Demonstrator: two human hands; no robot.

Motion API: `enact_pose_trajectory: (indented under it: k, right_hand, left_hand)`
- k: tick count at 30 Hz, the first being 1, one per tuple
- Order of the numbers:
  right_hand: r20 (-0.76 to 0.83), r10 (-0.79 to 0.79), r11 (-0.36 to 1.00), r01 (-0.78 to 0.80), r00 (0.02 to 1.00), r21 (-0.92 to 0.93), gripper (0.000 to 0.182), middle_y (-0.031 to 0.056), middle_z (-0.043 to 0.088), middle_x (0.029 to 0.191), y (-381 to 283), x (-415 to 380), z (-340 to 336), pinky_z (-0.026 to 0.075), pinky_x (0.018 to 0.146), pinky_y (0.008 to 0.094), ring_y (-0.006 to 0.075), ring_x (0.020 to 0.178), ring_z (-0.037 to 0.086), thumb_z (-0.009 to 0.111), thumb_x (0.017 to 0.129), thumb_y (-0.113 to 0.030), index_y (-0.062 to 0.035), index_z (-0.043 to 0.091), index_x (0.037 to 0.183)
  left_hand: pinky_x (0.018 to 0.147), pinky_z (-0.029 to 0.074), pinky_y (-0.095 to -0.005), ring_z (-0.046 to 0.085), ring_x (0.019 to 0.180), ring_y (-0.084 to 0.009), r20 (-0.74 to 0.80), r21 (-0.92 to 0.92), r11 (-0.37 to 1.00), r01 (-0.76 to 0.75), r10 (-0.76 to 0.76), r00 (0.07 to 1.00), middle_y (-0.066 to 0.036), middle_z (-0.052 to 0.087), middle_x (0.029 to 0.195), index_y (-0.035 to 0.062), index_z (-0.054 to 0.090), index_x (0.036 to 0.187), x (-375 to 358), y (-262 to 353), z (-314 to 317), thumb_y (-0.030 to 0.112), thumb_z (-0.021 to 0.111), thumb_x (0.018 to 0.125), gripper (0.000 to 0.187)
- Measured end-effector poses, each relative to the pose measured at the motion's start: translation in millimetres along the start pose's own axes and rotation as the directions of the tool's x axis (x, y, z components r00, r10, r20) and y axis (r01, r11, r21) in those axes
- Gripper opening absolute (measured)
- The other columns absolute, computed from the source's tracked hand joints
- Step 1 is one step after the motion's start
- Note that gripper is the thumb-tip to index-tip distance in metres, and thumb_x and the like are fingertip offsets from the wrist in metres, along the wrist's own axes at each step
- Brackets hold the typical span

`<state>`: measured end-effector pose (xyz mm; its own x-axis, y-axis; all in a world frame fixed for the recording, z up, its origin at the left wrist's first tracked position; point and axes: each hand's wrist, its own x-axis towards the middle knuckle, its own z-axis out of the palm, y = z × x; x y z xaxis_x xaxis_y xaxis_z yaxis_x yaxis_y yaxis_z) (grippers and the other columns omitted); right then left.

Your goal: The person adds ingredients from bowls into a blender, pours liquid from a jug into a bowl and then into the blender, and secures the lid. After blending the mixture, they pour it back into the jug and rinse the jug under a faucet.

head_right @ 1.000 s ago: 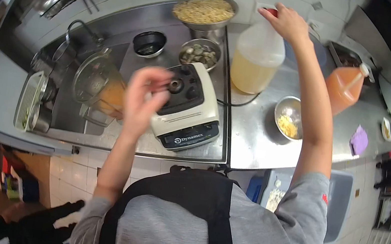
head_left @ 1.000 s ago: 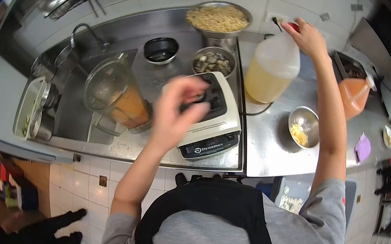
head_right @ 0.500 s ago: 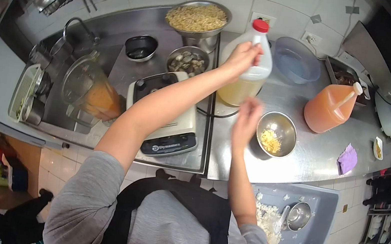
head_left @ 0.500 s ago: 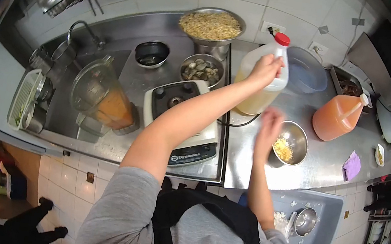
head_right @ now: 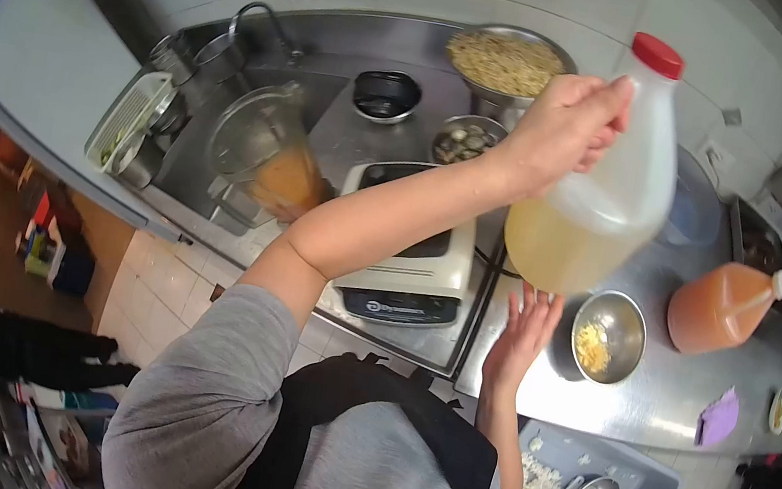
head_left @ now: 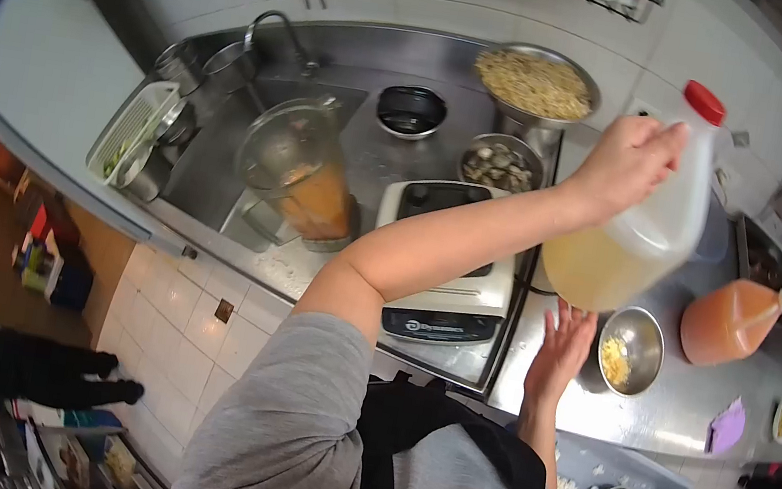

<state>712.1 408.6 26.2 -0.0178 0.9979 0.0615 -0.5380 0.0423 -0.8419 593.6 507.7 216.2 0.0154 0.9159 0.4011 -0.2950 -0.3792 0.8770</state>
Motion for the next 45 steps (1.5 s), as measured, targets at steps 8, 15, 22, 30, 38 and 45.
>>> enact_pose_trajectory:
  k: [8, 15, 22, 30, 38, 45]
  right_hand:
    - [0.267, -0.380, 0.919, 0.394, 0.886, 0.001, 0.039, 0.0150, 0.054, 0.097, -21, -36, 46, 0.039, 0.086, 0.0313, 0.0199, 0.093, 0.052, 0.047, 0.089, -0.034, 0.0021, 0.042, 0.104]
    - [0.539, -0.235, 0.931, 0.346, 0.809, -0.114, 0.019, 0.0120, 0.052, 0.105, -7, -69, 143, 0.038, 0.085, 0.0304, 0.0179, 0.096, 0.050, 0.051, 0.084, -0.010, 0.0015, 0.048, 0.099]
    - [0.774, -0.400, 0.341, 0.864, 0.490, -0.371, 0.063, 0.0212, 0.029, 0.133, 39, -59, 263, 0.028, 0.099, 0.0447, 0.0416, 0.124, 0.025, 0.070, 0.068, -0.014, -0.0062, 0.040, 0.123]
    - [0.786, -0.332, 0.302, 0.848, 0.522, -0.435, 0.030, 0.0224, 0.027, 0.133, 96, -43, 307, 0.029, 0.098, 0.0490, 0.0464, 0.126, 0.018, 0.073, 0.058, -0.001, -0.0009, 0.047, 0.072]
    - [0.746, -0.406, 0.107, 0.838, 0.528, -0.535, 0.030, 0.0208, 0.024, 0.135, 126, 11, 338, 0.031, 0.094, 0.0573, 0.0458, 0.126, 0.018, 0.074, 0.060, -0.011, -0.0015, 0.053, 0.080]
    - [0.712, -0.282, 0.012, 0.744, 0.643, -0.668, 0.046, 0.0221, 0.020, 0.137, 113, 42, 335, 0.030, 0.094, 0.0603, 0.0436, 0.128, 0.016, 0.073, 0.064, -0.019, -0.0036, 0.052, 0.102]
  left_hand:
    - [0.040, 0.025, -0.0202, 0.031, 0.043, -0.0041, 0.055, -0.213, 0.971, -0.105, 0.119, 0.991, 0.005, 0.034, 0.052, 0.0047, 0.045, 0.072, -74, 151, -55, 0.042, 0.046, 0.089, 0.041]
    - [0.038, 0.023, -0.0177, 0.023, 0.043, -0.0027, 0.033, -0.213, 0.976, -0.046, 0.054, 0.998, 0.007, 0.029, 0.055, 0.0080, 0.038, 0.082, -208, 273, -129, 0.035, 0.034, 0.095, 0.030]
    - [0.036, 0.017, -0.0173, 0.020, 0.040, -0.0007, -0.514, 0.118, 0.993, 0.007, 0.055, 0.856, 0.008, 0.028, 0.051, 0.0035, 0.044, 0.077, -330, 276, -182, 0.038, 0.038, 0.094, 0.038]
    - [0.038, 0.018, -0.0185, 0.024, 0.039, -0.0020, -0.656, 0.164, 0.983, 0.086, 0.044, 0.754, 0.007, 0.031, 0.049, 0.0028, 0.047, 0.075, -358, 221, -247, 0.034, 0.041, 0.093, 0.037]
    - [0.039, 0.020, -0.0188, 0.026, 0.041, -0.0025, -0.631, 0.096, 0.994, -0.043, 0.095, 0.770, 0.004, 0.034, 0.050, 0.0031, 0.048, 0.072, -316, 133, -280, 0.029, 0.046, 0.091, 0.032]
    - [0.035, 0.019, -0.0170, 0.032, 0.040, -0.0023, -0.585, 0.135, 0.991, -0.015, 0.092, 0.806, 0.003, 0.038, 0.051, 0.0035, 0.049, 0.069, -282, 74, -294, 0.024, 0.047, 0.090, 0.029]
